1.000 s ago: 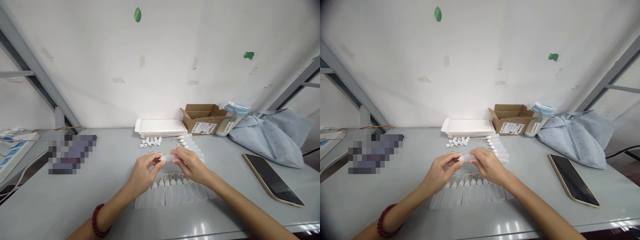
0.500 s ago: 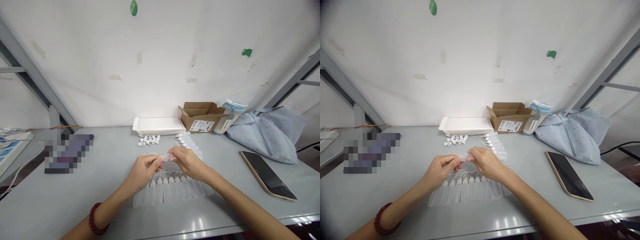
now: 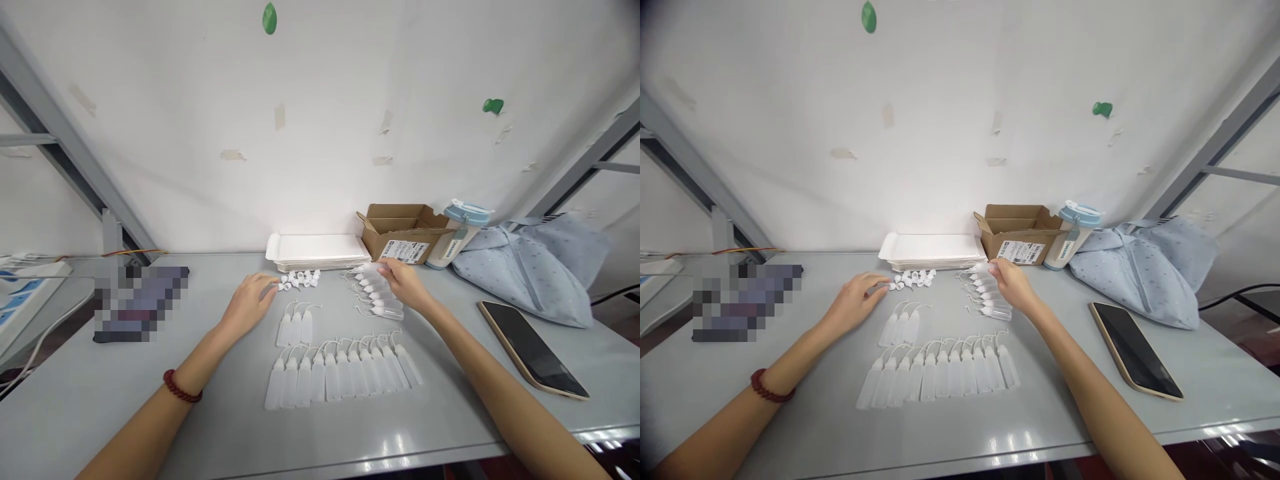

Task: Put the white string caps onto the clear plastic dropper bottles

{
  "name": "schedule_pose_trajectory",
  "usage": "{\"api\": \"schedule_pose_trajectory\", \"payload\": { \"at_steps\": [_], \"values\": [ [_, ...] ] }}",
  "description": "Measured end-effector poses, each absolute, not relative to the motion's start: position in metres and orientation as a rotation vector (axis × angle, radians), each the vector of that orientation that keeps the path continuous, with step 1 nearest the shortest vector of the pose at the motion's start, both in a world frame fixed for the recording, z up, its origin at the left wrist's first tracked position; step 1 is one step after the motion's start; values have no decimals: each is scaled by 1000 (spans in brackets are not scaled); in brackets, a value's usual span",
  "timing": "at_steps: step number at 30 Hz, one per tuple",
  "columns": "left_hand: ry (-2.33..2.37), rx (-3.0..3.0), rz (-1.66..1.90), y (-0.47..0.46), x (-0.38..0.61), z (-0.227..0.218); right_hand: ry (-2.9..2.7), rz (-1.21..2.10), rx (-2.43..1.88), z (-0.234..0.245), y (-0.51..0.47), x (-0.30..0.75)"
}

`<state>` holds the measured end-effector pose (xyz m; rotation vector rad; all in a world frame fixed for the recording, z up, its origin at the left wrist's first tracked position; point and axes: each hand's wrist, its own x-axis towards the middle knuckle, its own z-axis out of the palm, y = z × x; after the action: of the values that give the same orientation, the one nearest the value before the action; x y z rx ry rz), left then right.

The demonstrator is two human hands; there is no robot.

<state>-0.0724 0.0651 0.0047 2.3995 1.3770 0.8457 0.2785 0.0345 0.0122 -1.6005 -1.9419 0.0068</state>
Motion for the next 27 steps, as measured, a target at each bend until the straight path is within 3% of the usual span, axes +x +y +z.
{"api": "schedule_pose_trajectory", "payload": {
  "at_steps": [27],
  "values": [
    [1366,2392,850,65,-62,-7,-2020,-136,-1473,-6,44,296]
  ]
}}
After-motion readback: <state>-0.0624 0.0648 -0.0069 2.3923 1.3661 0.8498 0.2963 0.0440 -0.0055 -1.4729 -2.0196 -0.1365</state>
